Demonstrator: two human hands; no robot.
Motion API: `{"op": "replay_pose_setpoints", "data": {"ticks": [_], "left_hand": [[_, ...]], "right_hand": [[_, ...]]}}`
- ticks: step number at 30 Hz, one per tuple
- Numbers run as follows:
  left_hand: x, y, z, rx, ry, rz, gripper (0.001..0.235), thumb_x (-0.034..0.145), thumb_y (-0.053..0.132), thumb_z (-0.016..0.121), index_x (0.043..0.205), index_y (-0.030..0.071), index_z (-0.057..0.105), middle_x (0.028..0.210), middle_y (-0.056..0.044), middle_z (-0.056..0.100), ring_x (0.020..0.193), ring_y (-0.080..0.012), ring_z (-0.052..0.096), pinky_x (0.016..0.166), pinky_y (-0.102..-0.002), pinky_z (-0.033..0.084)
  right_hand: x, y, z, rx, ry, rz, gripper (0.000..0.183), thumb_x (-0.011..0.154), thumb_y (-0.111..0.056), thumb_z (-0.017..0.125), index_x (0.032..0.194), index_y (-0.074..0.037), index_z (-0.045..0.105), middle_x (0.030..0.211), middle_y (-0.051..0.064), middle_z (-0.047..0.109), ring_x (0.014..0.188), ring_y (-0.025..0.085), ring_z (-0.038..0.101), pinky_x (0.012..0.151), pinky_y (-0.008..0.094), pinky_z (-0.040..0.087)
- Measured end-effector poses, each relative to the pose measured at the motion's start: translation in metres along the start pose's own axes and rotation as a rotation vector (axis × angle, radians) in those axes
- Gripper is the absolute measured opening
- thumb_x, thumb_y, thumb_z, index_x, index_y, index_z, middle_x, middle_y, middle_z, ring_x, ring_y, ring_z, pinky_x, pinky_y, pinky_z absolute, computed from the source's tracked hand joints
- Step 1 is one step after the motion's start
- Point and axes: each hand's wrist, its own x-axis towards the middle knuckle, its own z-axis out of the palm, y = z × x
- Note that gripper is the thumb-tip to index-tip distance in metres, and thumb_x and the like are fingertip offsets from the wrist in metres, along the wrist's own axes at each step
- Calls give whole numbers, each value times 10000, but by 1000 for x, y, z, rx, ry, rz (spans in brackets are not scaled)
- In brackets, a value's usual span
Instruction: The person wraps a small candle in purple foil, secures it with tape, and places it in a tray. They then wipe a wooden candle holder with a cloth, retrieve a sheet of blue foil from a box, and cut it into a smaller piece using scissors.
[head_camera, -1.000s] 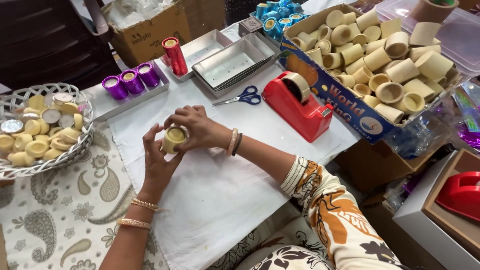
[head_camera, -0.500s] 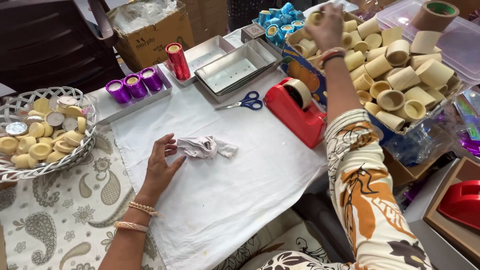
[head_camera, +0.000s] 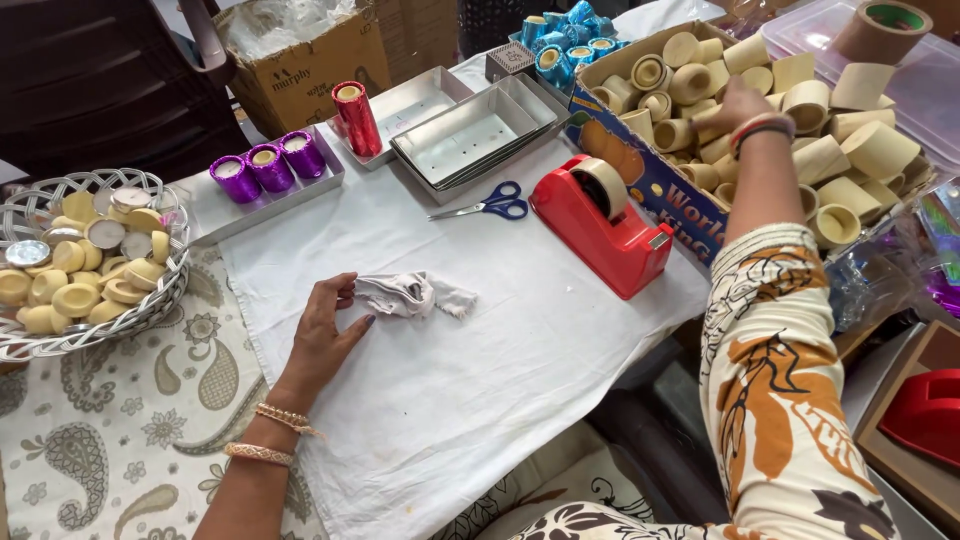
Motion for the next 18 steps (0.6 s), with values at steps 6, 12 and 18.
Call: {"op": "replay_pose_setpoints", "data": {"ticks": [6,12,18], "left_hand": [[-1,1,0,22,12,7,612,804,50,798,1354,76,530,1246,-101,591,1140,-223,627,1013,-334,552],[-2,-2,-1,29,-1,57,569,823,51,790,1335,71,542,1237,-99,589,1153,-225,623,1025,-329,549],[-2,10,-2,63,41,153,632,803,29,803,1366,84,520,1318,-104,561,1216,-271,566,1000,-344,581]], "right_hand": [[-63,-57,-28,-162,116,-71,762,733,-388,916,1308,-35,562,1290,281,610,1177,424,608,993,477,512],[-61,-72,-51,486,268,-98,389,1057,-417,548,1264,-115,678,1194,195,713,1024,279,727,920,386,580],[-136,-190,-61,834,-147,-628,382,1078,-318,571,1227,33,594,1048,227,644,915,265,638,708,348,596]]}}
